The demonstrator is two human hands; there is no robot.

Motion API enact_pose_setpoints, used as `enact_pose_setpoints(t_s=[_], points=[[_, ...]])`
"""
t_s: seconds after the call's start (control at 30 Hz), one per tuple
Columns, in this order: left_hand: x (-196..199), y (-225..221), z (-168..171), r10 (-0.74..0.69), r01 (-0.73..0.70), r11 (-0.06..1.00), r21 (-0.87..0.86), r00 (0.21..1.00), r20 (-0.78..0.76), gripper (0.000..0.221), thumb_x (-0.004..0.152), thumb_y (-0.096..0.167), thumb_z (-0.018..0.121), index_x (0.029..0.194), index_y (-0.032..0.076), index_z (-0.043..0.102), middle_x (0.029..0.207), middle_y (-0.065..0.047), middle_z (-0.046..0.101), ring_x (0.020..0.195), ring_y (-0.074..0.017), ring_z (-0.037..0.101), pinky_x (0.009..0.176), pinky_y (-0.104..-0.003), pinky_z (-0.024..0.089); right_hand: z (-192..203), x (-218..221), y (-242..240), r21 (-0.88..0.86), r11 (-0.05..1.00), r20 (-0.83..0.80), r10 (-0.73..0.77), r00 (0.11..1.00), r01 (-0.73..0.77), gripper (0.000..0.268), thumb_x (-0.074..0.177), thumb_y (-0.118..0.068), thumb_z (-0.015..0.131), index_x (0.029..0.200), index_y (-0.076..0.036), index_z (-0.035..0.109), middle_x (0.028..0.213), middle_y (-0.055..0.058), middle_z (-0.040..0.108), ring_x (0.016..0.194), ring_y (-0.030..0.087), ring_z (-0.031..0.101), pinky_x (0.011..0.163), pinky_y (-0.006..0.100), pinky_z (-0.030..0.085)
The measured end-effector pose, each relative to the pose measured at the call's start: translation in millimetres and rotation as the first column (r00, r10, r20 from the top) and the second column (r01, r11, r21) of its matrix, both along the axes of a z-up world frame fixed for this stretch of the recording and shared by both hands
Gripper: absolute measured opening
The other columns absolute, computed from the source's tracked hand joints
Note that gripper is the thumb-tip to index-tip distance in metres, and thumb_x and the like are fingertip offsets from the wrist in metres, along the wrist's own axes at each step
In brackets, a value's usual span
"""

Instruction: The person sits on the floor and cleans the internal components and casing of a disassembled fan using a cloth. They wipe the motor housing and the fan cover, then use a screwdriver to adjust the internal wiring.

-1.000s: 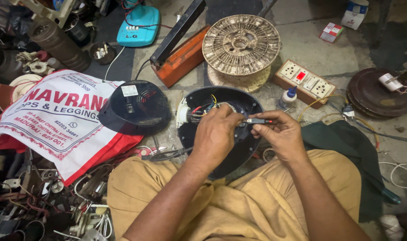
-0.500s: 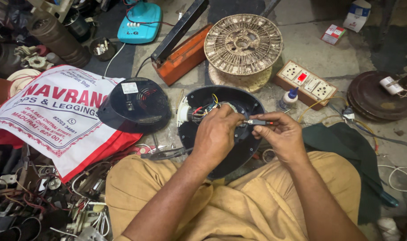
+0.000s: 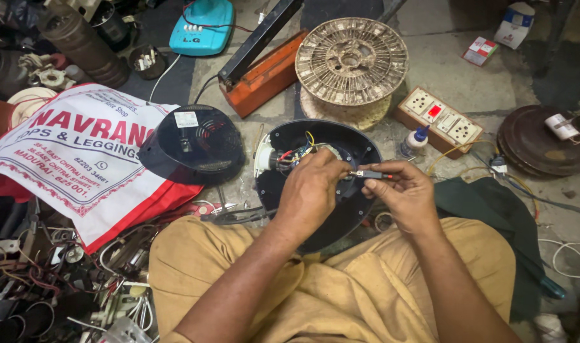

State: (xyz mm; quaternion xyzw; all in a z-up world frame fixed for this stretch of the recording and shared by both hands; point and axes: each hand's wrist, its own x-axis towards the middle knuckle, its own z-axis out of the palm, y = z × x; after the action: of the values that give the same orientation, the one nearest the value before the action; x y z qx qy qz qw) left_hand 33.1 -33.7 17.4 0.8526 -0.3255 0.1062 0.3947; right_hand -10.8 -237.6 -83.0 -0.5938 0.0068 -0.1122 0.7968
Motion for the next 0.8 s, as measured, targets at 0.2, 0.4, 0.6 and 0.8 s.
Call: enact_pose_setpoints(t_s=[0.2, 0.4, 0.6, 0.8], points=[[0, 0, -1, -0.002, 0.002, 1.0, 0.012, 1.0, 0.015, 0.02, 0.089, 0.003, 0.063, 0.103, 0.009, 0.076, 0.096, -0.009, 0.065, 0.094, -0.0315, 0.064, 0.083, -0.042, 0.052, 3, -1, 0, 0.0, 1.0, 0.002, 0.009, 1.0, -0.009, 0.023, 0.09, 0.006, 0.072, 0.112, 0.002, 0.065, 0.117, 0.019, 0.073, 0.092, 0.017, 0.073, 0.083, 0.032, 0.063], [1, 1, -1, -0.019, 0.019, 1.0, 0.001, 0.999, 0.031, 0.018, 0.089, 0.003, 0.066, 0.102, 0.01, 0.077, 0.094, -0.01, 0.066, 0.092, -0.0319, 0.064, 0.082, -0.042, 0.052, 4, -1, 1, -0.046, 0.999, 0.0, 0.017, 1.0, -0.017, 0.022, 0.09, 0.008, 0.072, 0.11, 0.002, 0.065, 0.118, 0.019, 0.073, 0.094, 0.018, 0.072, 0.084, 0.033, 0.063], [1, 2, -2, -0.014, 0.015, 0.996, -0.085, 1.0, 0.015, 0.008, 0.086, 0.005, 0.073, 0.094, 0.006, 0.072, 0.092, -0.01, 0.067, 0.09, -0.0324, 0.064, 0.08, -0.042, 0.051, 1, -2, 3, -0.053, 0.999, -0.03, -0.001, 1.0, 0.0, 0.021, 0.088, 0.009, 0.073, 0.106, 0.003, 0.066, 0.115, 0.019, 0.075, 0.096, 0.019, 0.074, 0.084, 0.034, 0.064], [3, 0, -13, -0.008, 0.01, 0.998, -0.066, 0.999, 0.033, 0.006, 0.084, 0.002, 0.071, 0.089, 0.005, 0.071, 0.091, -0.011, 0.066, 0.089, -0.0331, 0.063, 0.079, -0.043, 0.051, -7, 1, 5, -0.137, 0.99, -0.019, -0.024, 1.0, 0.021, 0.021, 0.088, 0.008, 0.073, 0.108, 0.004, 0.067, 0.109, 0.016, 0.076, 0.091, 0.017, 0.074, 0.084, 0.032, 0.064]])
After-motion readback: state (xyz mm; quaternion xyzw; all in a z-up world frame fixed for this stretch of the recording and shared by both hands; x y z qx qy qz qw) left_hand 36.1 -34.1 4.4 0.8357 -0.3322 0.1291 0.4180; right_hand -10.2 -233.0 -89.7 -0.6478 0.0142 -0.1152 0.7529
